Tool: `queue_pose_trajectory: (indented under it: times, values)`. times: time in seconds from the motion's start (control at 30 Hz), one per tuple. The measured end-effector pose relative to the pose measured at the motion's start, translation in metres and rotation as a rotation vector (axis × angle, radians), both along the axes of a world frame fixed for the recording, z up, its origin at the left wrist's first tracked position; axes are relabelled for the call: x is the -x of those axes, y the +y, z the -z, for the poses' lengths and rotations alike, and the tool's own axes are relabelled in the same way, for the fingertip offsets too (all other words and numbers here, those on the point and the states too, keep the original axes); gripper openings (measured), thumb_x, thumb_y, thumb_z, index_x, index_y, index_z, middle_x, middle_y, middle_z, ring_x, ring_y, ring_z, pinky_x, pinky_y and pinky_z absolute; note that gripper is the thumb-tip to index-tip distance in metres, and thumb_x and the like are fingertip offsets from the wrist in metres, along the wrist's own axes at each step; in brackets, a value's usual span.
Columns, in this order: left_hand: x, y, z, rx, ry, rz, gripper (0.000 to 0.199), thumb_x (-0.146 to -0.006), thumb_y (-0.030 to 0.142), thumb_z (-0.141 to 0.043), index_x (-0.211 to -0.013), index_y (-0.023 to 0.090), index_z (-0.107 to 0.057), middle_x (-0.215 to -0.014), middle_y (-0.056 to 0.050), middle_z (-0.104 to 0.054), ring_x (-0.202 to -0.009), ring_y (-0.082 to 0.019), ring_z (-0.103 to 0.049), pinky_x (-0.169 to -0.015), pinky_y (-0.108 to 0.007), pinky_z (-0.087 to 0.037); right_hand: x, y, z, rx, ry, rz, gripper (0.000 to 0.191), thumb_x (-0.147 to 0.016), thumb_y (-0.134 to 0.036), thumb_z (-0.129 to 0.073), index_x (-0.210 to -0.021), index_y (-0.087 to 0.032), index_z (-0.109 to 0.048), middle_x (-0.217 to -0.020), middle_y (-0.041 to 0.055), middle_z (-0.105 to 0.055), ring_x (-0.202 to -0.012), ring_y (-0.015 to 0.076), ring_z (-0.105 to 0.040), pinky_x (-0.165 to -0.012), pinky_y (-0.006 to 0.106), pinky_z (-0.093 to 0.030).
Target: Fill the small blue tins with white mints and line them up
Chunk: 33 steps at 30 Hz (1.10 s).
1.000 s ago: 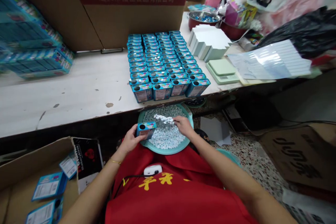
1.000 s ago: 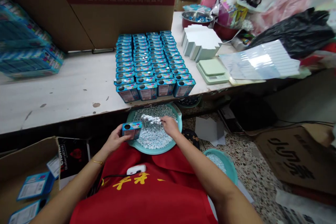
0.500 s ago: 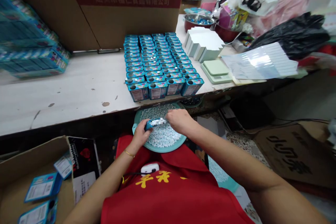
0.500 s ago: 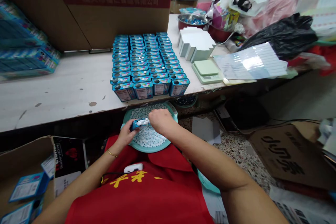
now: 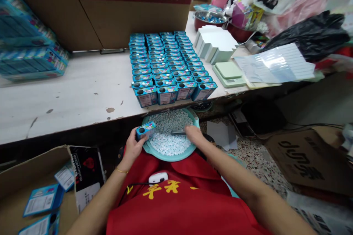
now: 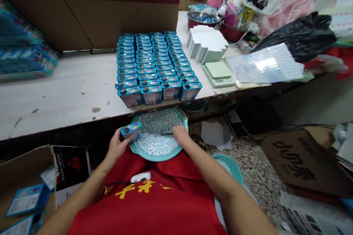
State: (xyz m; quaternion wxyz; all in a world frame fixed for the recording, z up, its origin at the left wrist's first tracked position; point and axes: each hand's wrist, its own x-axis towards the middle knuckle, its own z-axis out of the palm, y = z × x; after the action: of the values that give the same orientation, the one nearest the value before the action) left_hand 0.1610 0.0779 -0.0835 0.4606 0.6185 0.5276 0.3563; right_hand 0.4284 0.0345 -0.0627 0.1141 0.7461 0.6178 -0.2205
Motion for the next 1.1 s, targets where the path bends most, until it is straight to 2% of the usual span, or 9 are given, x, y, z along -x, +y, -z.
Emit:
queue_pose_trajectory:
  times: [0.1, 0.17, 0.27, 0.33, 0.43, 0.53, 0.73, 0.93, 1.1]
  values:
    - [0.007, -0.002, -0.002, 0.038, -0.062, -0.051, 0.044, -0.068, 0.037, -0.065, -0.105, 0.018, -0.050, -0.099, -0.004, -0.060, -0.092, -0.020, -0.057, -0.087, -0.035, -0.043, 0.041, 0.006, 0.047, -0.026, 0.115, 0.033, 0.035, -0.083, -0.007, -0.039, -0.104, -0.015, -0.065, -0.104, 0.0116, -0.066, -0.099, 0.0202, -0.060, -0.082, 0.028, -0.046]
    - [0.010, -0.003, -0.002, 0.057, -0.083, -0.058, 0.044, -0.068, 0.037, -0.065, -0.105, 0.018, -0.050, -0.101, -0.005, -0.060, -0.092, -0.020, -0.057, -0.088, -0.036, -0.043, 0.062, 0.011, 0.065, -0.090, 0.246, 0.101, 0.037, -0.084, -0.009, -0.039, -0.110, -0.016, -0.064, -0.108, 0.0102, -0.066, -0.101, 0.0197, -0.059, -0.084, 0.026, -0.045]
    - [0.014, -0.004, -0.003, 0.068, -0.086, -0.059, 0.045, -0.069, 0.037, -0.064, -0.106, 0.017, -0.049, -0.102, -0.006, -0.060, -0.093, -0.020, -0.057, -0.089, -0.037, -0.043, 0.064, 0.015, 0.073, -0.164, 0.397, 0.157, 0.037, -0.084, -0.009, -0.039, -0.109, -0.015, -0.065, -0.110, 0.0083, -0.066, -0.102, 0.0174, -0.059, -0.084, 0.023, -0.044]
    - [0.016, -0.002, -0.003, 0.051, -0.066, -0.072, 0.045, -0.068, 0.037, -0.065, -0.106, 0.018, -0.050, -0.101, -0.005, -0.060, -0.093, -0.020, -0.056, -0.088, -0.037, -0.043, 0.048, 0.016, 0.067, -0.175, 0.431, 0.145, 0.035, -0.082, -0.009, -0.041, -0.106, -0.017, -0.066, -0.108, 0.0054, -0.067, -0.100, 0.0152, -0.059, -0.084, 0.022, -0.043]
    - [0.014, 0.000, -0.003, 0.015, -0.043, -0.080, 0.045, -0.067, 0.038, -0.065, -0.105, 0.018, -0.051, -0.100, -0.005, -0.060, -0.093, -0.021, -0.056, -0.088, -0.036, -0.043, 0.017, 0.014, 0.039, -0.232, 0.494, 0.125, 0.034, -0.079, -0.008, -0.045, -0.102, -0.021, -0.068, -0.102, 0.0029, -0.068, -0.096, 0.0144, -0.060, -0.083, 0.023, -0.044]
    - [0.002, 0.001, -0.005, -0.014, -0.004, -0.035, 0.043, -0.068, 0.035, -0.064, -0.105, 0.018, -0.051, -0.099, -0.004, -0.060, -0.092, -0.020, -0.056, -0.087, -0.035, -0.042, -0.005, 0.013, -0.005, -0.315, 0.551, 0.060, 0.032, -0.077, -0.010, -0.048, -0.098, -0.021, -0.069, -0.095, 0.0028, -0.069, -0.091, 0.0152, -0.060, -0.081, 0.024, -0.044]
    - [-0.031, -0.001, -0.008, -0.144, 0.154, 0.096, 0.036, -0.071, 0.021, -0.055, -0.107, 0.017, -0.053, -0.101, -0.007, -0.060, -0.096, -0.022, -0.055, -0.089, -0.035, -0.041, -0.004, 0.017, -0.083, -0.248, 0.385, -0.170, 0.032, -0.078, -0.013, -0.047, -0.096, -0.026, -0.071, -0.094, 0.0007, -0.069, -0.092, 0.0154, -0.060, -0.078, 0.021, -0.041]
    - [-0.039, -0.004, -0.004, -0.269, 0.220, 0.166, 0.040, -0.069, 0.014, -0.051, -0.108, 0.019, -0.053, -0.104, -0.007, -0.058, -0.101, -0.023, -0.053, -0.091, -0.037, -0.040, 0.028, 0.021, -0.127, -0.115, 0.013, -0.340, 0.032, -0.077, -0.011, -0.044, -0.091, -0.023, -0.069, -0.095, 0.0078, -0.068, -0.093, 0.0217, -0.061, -0.077, 0.028, -0.044]
    - [-0.040, -0.007, -0.003, -0.275, 0.220, 0.172, 0.040, -0.068, 0.014, -0.052, -0.108, 0.017, -0.053, -0.104, -0.009, -0.059, -0.100, -0.023, -0.053, -0.091, -0.037, -0.040, 0.048, 0.020, -0.149, -0.137, -0.073, -0.414, 0.031, -0.079, -0.011, -0.041, -0.098, -0.014, -0.065, -0.094, 0.0142, -0.067, -0.090, 0.0238, -0.063, -0.076, 0.032, -0.046]
